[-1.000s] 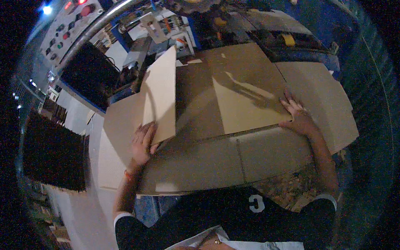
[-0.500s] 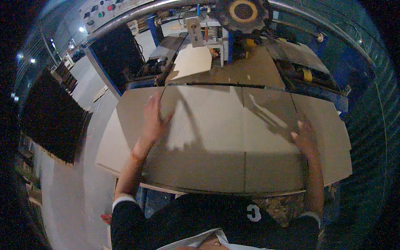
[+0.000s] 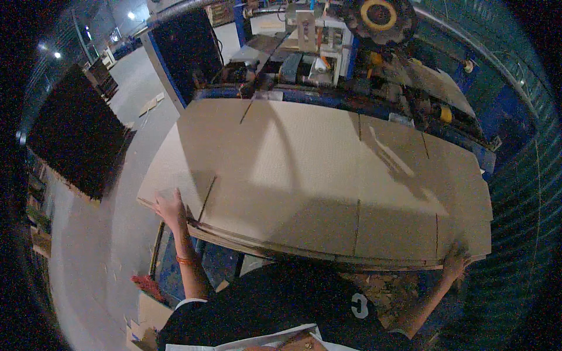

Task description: The person repeatedly picks up flat cardboard sheets from a stack and places them onto a machine feed table. The person aligns each sheet by hand before setting it down, continuing the cycle throughout the clip.

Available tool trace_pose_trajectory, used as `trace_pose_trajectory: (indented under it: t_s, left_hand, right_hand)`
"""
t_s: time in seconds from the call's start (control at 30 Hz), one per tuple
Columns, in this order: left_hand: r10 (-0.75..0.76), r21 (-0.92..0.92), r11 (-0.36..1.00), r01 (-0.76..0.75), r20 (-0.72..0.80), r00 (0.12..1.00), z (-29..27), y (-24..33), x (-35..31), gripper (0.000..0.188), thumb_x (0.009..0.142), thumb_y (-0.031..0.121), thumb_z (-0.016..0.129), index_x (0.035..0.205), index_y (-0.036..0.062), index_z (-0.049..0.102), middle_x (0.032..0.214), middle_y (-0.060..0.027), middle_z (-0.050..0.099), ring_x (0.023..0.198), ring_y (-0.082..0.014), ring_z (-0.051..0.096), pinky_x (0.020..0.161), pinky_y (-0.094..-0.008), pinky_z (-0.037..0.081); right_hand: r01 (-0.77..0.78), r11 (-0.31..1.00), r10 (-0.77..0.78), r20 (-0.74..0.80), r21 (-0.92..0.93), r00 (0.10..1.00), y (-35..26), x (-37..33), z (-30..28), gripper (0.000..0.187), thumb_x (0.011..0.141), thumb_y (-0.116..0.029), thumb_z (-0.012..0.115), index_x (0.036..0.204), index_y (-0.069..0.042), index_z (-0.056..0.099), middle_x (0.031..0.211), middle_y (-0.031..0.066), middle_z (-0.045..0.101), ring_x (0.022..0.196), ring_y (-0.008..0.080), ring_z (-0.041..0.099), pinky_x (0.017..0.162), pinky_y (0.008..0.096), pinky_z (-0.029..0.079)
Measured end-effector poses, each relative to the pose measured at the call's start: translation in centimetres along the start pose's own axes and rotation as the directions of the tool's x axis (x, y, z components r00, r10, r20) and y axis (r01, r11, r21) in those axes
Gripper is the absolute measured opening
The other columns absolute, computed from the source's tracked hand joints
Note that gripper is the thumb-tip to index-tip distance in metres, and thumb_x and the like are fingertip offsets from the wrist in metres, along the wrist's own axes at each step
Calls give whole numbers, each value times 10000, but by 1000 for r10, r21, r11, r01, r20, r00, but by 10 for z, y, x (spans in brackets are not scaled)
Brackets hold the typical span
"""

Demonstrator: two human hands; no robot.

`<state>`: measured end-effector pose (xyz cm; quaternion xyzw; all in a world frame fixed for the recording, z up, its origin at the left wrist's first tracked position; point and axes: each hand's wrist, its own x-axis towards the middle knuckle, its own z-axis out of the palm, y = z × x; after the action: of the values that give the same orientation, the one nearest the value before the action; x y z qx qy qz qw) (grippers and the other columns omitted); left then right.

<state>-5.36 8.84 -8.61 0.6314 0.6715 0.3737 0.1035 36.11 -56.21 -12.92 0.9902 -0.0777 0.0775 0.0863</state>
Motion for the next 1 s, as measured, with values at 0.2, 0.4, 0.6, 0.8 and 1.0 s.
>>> trace_pose_trajectory:
  t_s: [0.2, 0.4, 0.6, 0.8, 1.0]
  left_hand:
    - [127, -398, 911, -110, 17, 992, -31, 23, 16, 648, 817, 291, 608, 1324, -29, 362, 1343, -247, 375, 1247, -292, 357, 1019, -365, 265]
    - [185, -737, 618, -272, -200, 962, -64, 46, 41, 554, 837, 196, 580, 1306, -25, 384, 1256, -226, 462, 1108, -259, 471, 968, -379, 323]
    - [-50, -966, 190, 174, 168, 985, -54, 31, 84, 438, 844, 125, 554, 1235, -13, 414, 1143, -169, 506, 1054, -251, 485, 925, -389, 387]
    - [71, -891, 365, 268, 314, 947, -51, 4, 57, 412, 838, 136, 570, 1208, -5, 456, 1151, -144, 520, 1020, -249, 513, 915, -385, 405]
    - [476, -762, 642, -86, 308, 824, -60, 14, -34, 241, 838, 89, 555, 1039, -34, 598, 1072, -147, 603, 1038, -273, 550, 975, -424, 354]
  right_hand:
    - [92, 965, -190, -414, -245, 890, 10, 34, 53, 675, 809, -304, 567, 1401, -281, 243, 1404, 98, 324, 1212, 392, 362, 933, 541, 355]
    - [71, 952, 158, -677, 297, 719, 0, 32, 29, 590, 836, -317, 572, 1327, -51, 380, 1268, 191, 477, 1044, 329, 517, 885, 435, 421]
    - [340, -368, 429, -167, 865, 888, -14, 45, -50, 453, 835, -108, 553, 1242, 28, 408, 1152, 136, 542, 980, 270, 545, 857, 355, 432]
    - [428, -223, 385, -324, 876, 864, -25, -66, -149, 416, 820, -14, 526, 1221, 3, 416, 1142, 91, 539, 1000, 211, 534, 859, 321, 422]
    - [810, 226, -337, -737, 541, 586, -83, -184, -140, 187, 732, -1, 622, 919, -2, 627, 1001, 131, 639, 1010, 254, 577, 849, 384, 453]
